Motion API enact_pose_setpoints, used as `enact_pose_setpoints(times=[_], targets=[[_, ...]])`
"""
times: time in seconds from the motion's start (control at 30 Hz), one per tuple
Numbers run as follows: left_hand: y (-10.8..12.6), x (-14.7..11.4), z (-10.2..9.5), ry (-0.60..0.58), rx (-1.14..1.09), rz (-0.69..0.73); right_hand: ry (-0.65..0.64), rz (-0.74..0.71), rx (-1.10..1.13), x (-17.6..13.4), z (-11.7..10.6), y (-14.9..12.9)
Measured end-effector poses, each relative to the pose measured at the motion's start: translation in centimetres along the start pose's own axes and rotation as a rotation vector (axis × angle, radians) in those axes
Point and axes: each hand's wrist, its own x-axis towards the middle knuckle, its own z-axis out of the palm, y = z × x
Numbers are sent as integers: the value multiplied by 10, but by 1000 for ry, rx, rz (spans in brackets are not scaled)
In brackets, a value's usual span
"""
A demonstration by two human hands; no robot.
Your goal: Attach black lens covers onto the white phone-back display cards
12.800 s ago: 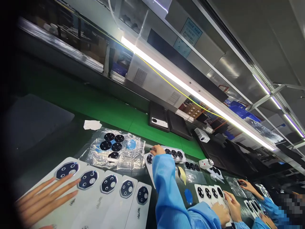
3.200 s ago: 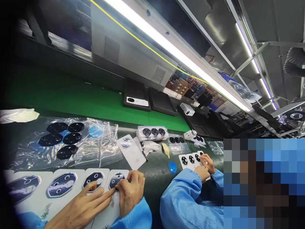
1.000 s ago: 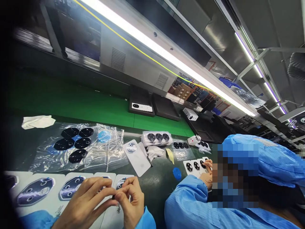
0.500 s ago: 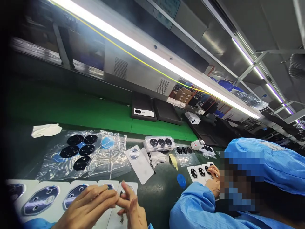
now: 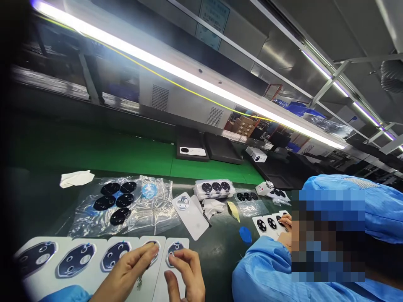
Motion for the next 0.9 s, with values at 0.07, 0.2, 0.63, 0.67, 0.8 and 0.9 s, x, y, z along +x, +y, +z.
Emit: enact_pose_setpoints(times=[0.07, 0.2, 0.63, 0.67, 0.8, 0.9], targets=[[-2, 3, 2, -18, -102, -108, -24, -5, 22, -1, 1, -2], [-4, 4, 6, -52, -195, -133, -55, -21, 54, -2, -2, -3], [7, -7, 24, -206, -294, -170, -16, 233, 327, -8, 4, -5], [6, -7, 25, -200, -290, -174, -16, 254, 361, -8, 4, -6], [7, -6, 28, -153, -260, -196, -8, 285, 458, -8, 3, -7], [11, -6, 29, -116, -219, -200, -32, 253, 426, -8, 2, -7]])
